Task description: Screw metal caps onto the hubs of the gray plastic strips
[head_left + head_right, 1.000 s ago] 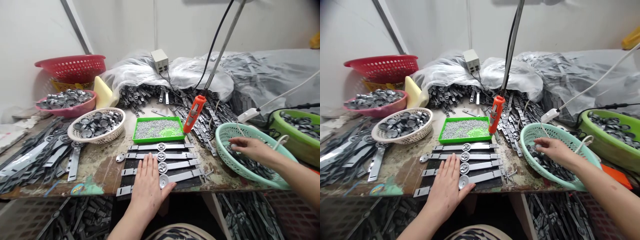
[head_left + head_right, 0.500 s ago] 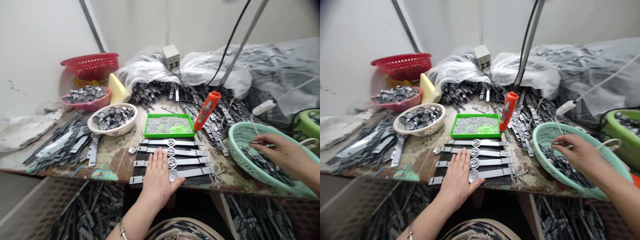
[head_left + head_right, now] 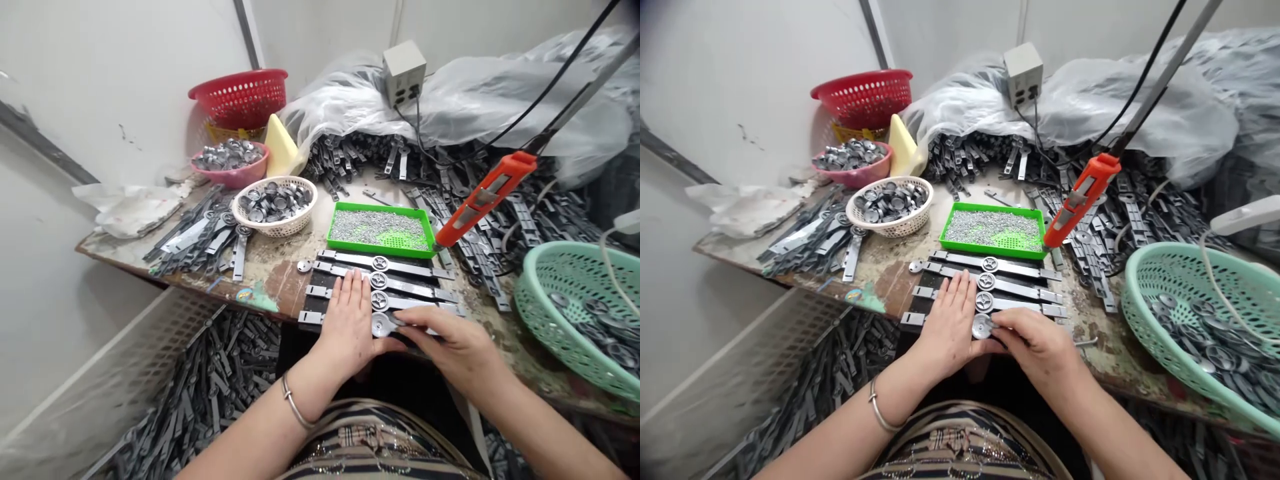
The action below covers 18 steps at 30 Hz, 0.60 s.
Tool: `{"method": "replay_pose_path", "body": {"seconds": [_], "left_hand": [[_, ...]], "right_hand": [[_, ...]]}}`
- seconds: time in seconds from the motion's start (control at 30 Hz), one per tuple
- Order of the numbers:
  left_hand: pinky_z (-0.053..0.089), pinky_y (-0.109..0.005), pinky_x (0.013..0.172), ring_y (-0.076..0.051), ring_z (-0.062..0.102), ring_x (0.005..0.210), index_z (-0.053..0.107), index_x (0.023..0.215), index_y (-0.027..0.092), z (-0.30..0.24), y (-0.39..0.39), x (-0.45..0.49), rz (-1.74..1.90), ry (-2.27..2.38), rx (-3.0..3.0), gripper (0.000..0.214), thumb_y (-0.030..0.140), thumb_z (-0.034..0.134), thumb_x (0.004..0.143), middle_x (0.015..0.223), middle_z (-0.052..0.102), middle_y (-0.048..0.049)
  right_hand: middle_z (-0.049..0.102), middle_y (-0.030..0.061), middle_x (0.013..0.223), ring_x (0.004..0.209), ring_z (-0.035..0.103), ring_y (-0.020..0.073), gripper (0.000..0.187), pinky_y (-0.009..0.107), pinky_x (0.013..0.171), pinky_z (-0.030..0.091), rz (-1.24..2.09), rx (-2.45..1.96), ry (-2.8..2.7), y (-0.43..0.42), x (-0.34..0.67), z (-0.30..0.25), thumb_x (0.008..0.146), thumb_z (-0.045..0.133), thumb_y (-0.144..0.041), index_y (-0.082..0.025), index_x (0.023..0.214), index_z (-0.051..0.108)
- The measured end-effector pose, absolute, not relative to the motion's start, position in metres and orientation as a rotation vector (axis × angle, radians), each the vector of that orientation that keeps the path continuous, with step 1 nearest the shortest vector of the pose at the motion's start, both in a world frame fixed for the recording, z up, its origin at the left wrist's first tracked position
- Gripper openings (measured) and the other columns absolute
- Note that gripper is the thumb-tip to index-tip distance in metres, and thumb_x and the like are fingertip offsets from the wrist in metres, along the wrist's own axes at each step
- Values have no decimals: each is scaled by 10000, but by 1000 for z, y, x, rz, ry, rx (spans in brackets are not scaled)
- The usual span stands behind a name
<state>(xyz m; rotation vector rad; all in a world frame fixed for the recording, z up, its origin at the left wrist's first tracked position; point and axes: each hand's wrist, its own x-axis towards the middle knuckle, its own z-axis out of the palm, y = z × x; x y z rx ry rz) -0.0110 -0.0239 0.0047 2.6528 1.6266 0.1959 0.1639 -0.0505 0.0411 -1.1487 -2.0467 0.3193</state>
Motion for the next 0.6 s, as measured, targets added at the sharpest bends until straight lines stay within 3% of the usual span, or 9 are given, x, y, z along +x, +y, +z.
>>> {"method": "replay_pose_path", "body": {"seconds": [0.17, 0.3, 0.6], "left_hand": [[72, -496, 1135, -350, 82, 1411, 223, 1420, -42, 3, -24, -11, 156, 1627, 2645, 1060, 761, 401, 753, 1510, 145, -262], [63, -503, 1135, -346, 53, 1414, 189, 1429, -36, 1, -24, -11, 135, 1625, 2646, 1033, 696, 460, 752, 1518, 111, -255], [35, -490, 1138, -346, 25, 1411, 171, 1426, -55, 0, -24, -12, 176, 1588, 2623, 986, 594, 489, 755, 1513, 93, -269]], "right_hand": [[702, 47, 907, 838, 662, 173, 115, 321, 768, 565, 244, -1080, -2187, -44, 152, 13, 863, 552, -151, -206, 920, 635], [686, 78, 1009, 922, 634, 196, 186, 362, 799, 543, 111, -1033, -2299, -52, 150, 8, 885, 519, -136, -173, 1032, 627], [700, 92, 1041, 930, 642, 204, 238, 346, 749, 532, -206, -949, -2396, -60, 151, 14, 921, 439, -123, -103, 1043, 642]]}}
